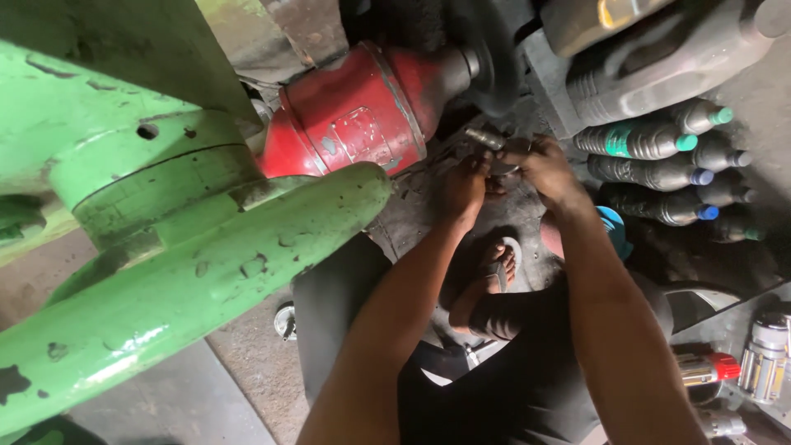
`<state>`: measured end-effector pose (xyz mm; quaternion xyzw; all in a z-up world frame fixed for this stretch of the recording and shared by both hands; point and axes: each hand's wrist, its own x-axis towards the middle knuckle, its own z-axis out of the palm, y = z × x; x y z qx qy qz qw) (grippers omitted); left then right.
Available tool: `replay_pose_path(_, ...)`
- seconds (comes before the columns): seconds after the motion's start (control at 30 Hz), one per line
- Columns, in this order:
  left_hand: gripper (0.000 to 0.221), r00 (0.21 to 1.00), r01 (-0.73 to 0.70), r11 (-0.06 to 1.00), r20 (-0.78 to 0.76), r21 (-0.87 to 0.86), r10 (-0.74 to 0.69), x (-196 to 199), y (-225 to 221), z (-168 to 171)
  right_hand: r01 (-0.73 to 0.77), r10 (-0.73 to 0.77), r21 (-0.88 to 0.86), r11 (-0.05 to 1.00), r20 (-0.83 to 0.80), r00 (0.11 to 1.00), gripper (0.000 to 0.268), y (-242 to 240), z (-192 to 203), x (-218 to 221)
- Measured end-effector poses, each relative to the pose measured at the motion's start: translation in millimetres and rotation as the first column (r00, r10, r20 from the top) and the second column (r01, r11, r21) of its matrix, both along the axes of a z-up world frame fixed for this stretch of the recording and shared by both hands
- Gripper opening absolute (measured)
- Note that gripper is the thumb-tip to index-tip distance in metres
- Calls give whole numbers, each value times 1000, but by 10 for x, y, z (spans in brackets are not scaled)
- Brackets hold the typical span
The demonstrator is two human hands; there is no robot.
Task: Polishing metal motorcycle engine components using a bench buffer and a lathe machine.
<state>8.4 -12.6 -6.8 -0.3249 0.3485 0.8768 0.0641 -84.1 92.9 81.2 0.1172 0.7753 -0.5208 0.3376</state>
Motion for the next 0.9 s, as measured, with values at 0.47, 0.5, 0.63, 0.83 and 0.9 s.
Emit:
replay_pose_path(0.47, 39, 987, 128, 963, -127, 236, -100, -201, -121, -19, 167, -235, -274, 947, -235, 943, 25, -291, 184, 170)
replay_pose_path(0.5, 39, 989, 110, 962, -122, 248, -82, -168, -113, -71, 68, -94, -88, 994, -340, 936, 21, -321, 210, 175)
replay_pose_path(0.63, 35, 993, 120, 990, 2, 78, -120, -63, -170, 25, -97, 95, 14, 995, -403, 910, 23, -178, 67, 141)
replay_pose_path(0.83, 31, 986, 104, 993, -128, -60, -111, -301, 145, -1253, -8, -28, -89, 996, -393, 919, 31, 235, -145, -66)
replay_pose_path(0.9, 31, 979, 111, 994, -173, -8, -111, -301, 93, -627, 124, -187, -206, 971, -325, 927, 34, 56, 224, -16)
